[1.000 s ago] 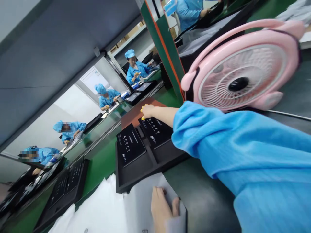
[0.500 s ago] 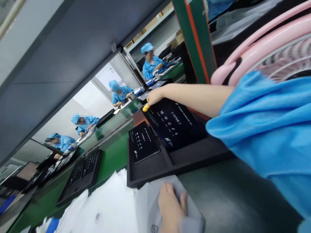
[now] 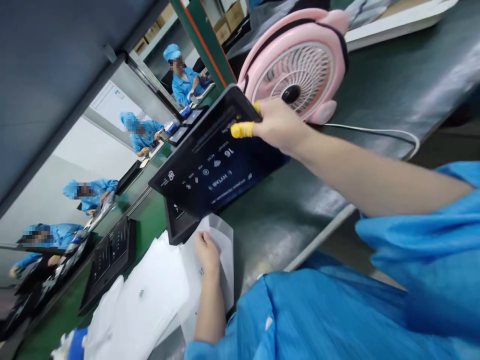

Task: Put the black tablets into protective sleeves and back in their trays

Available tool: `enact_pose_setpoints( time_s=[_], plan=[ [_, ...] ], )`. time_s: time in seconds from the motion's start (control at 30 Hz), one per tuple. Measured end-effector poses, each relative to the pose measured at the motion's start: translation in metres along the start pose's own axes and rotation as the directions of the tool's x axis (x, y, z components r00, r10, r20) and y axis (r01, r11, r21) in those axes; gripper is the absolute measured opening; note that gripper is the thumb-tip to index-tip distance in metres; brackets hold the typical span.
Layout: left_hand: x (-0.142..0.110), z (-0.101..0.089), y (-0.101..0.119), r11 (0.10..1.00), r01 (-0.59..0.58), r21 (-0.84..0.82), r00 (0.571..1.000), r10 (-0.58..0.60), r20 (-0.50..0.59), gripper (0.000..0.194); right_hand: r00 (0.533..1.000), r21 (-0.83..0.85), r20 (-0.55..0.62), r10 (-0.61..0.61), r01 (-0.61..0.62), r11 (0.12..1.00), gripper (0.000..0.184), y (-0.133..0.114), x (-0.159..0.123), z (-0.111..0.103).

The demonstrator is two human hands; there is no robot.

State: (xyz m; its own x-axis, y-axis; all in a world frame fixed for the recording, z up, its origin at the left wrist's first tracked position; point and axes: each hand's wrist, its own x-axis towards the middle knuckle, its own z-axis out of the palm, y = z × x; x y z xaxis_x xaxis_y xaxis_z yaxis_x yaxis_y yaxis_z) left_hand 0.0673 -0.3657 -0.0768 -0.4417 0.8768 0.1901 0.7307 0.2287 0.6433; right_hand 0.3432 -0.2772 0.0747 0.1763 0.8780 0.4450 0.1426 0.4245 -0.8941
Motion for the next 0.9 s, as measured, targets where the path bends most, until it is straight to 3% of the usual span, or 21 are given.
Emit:
enact_pose_setpoints(
  time_s=[0.07,0.17,0.47,0.6,0.73,0.8,0.9],
  plan=[
    [-0.005,-0.008,0.001,0.998,-0.020,-0.060,0.999,0.017,-0.049,0.016,0.995,0.158,0.002,0.101,-0.100,0.982,0.044,0.023,-0.028,0.005],
    [-0.011,-0.018,0.001,0.978,-0.053,-0.202,0.990,0.025,-0.142,0.018,0.983,0.215,0.046,0.178,-0.184,0.959,0.045,0.044,-0.058,0.018],
    [-0.017,-0.025,-0.005,0.955,-0.055,-0.290,0.958,-0.032,-0.285,0.018,0.955,0.043,0.150,0.255,-0.264,0.964,0.052,0.051,-0.088,0.025],
    [-0.008,-0.032,-0.005,0.937,-0.055,-0.344,0.908,-0.096,-0.407,0.015,0.936,0.042,0.271,0.223,-0.242,0.969,0.048,0.059,-0.105,0.032],
    [0.006,-0.062,0.000,0.870,-0.092,-0.484,0.866,-0.170,-0.469,0.006,0.922,0.093,0.358,0.151,-0.196,0.976,0.043,0.068,-0.115,0.039],
    [0.008,-0.077,0.006,0.829,-0.181,-0.529,0.858,-0.130,-0.497,0.013,0.918,0.113,0.377,0.121,-0.175,0.978,0.043,0.069,-0.117,0.042],
    [-0.001,-0.087,0.019,0.821,-0.348,-0.453,0.867,0.098,-0.488,0.020,0.909,0.144,0.402,0.110,-0.181,0.973,0.043,0.066,-0.116,0.048]
  ],
)
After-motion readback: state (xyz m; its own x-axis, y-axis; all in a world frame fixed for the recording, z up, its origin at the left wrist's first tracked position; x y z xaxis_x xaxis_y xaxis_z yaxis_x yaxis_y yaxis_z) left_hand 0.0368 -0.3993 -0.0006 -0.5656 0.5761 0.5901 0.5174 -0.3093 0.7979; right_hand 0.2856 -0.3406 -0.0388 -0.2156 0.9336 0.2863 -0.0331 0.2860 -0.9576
